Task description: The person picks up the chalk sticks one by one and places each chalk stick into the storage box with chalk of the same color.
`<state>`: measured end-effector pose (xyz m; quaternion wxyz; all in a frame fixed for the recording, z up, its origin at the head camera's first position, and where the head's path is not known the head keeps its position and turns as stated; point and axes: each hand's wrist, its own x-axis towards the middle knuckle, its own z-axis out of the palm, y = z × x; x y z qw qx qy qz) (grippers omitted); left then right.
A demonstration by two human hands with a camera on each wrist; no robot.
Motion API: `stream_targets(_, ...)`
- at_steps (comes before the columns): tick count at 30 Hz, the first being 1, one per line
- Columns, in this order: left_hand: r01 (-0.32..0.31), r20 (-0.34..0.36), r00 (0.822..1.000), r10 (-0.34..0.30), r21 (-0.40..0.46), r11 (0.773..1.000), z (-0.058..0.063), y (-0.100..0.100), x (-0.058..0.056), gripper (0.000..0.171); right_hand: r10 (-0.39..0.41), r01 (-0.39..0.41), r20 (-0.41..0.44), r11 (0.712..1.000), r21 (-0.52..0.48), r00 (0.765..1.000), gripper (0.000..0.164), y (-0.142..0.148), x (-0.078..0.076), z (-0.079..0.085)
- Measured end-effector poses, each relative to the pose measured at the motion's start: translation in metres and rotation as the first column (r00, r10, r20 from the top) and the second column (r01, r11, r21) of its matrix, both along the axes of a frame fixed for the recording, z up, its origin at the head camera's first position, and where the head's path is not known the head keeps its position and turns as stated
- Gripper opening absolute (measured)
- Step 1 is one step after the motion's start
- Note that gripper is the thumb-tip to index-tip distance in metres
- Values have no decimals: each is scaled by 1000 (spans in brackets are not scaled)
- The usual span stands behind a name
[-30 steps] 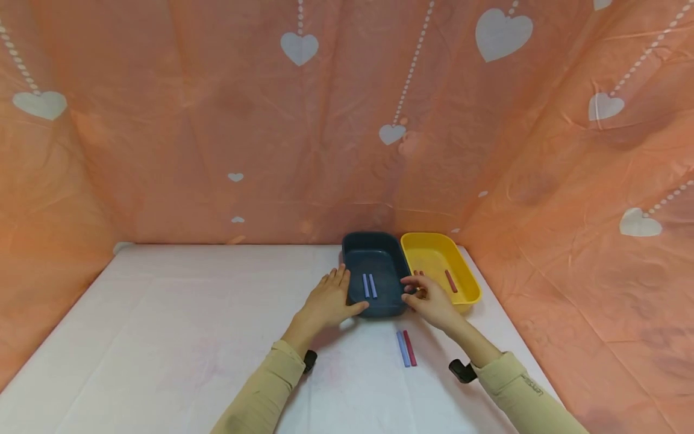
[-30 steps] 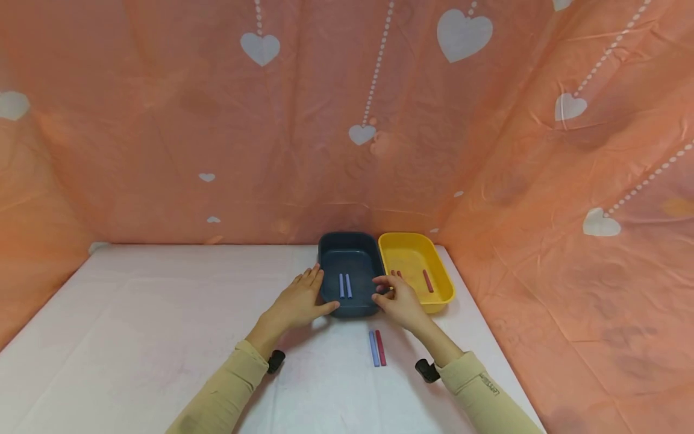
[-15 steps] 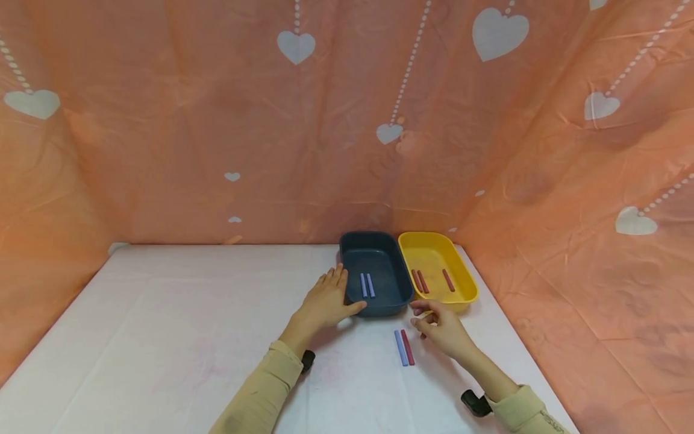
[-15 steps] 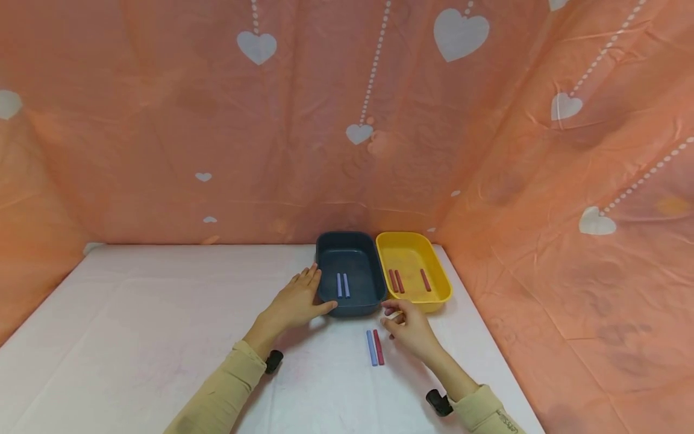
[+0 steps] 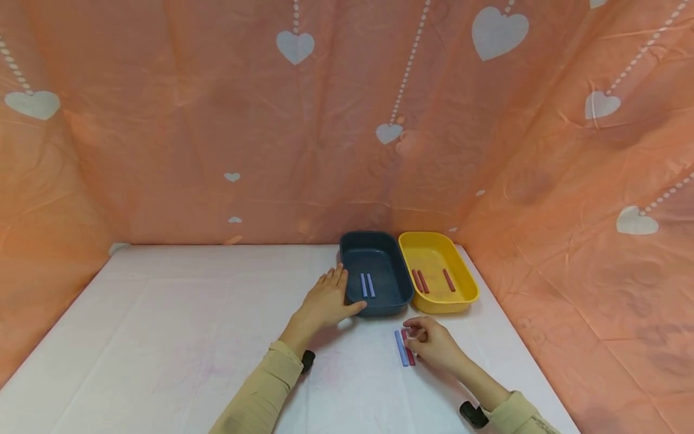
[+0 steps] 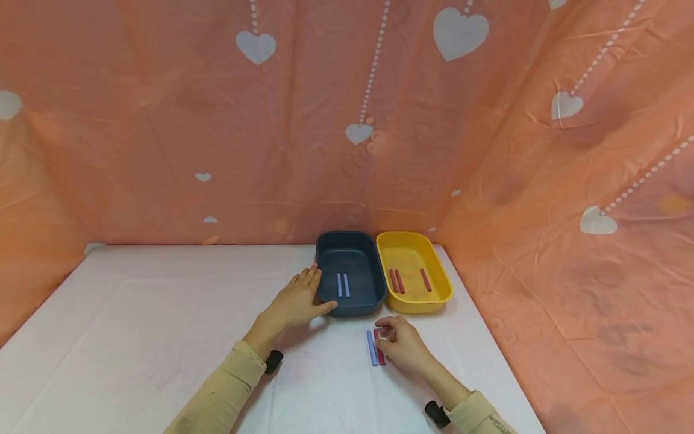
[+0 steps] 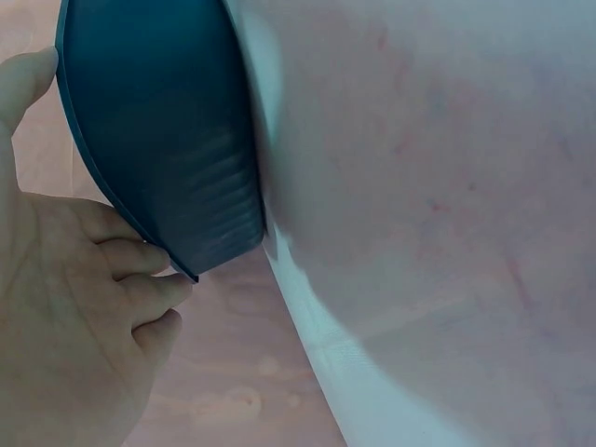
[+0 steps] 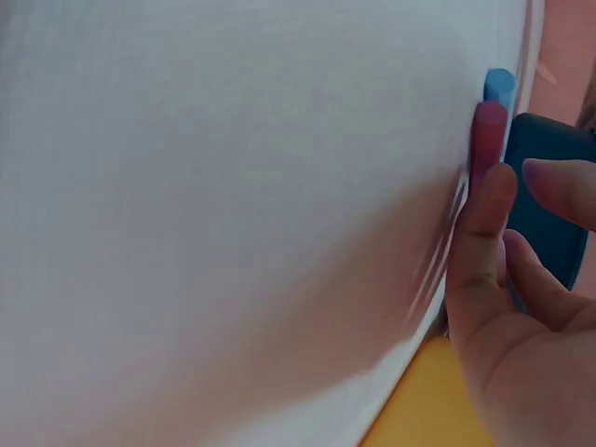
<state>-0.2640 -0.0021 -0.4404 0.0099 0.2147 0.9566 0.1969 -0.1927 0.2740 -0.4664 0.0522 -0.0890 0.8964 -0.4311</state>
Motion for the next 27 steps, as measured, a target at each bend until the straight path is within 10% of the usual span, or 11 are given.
stream_targets(27,-6,-10,1000,6,-5,1000,-1,1,-1,99,23,-23,-3,996,91,1000,27,-3,-2,0)
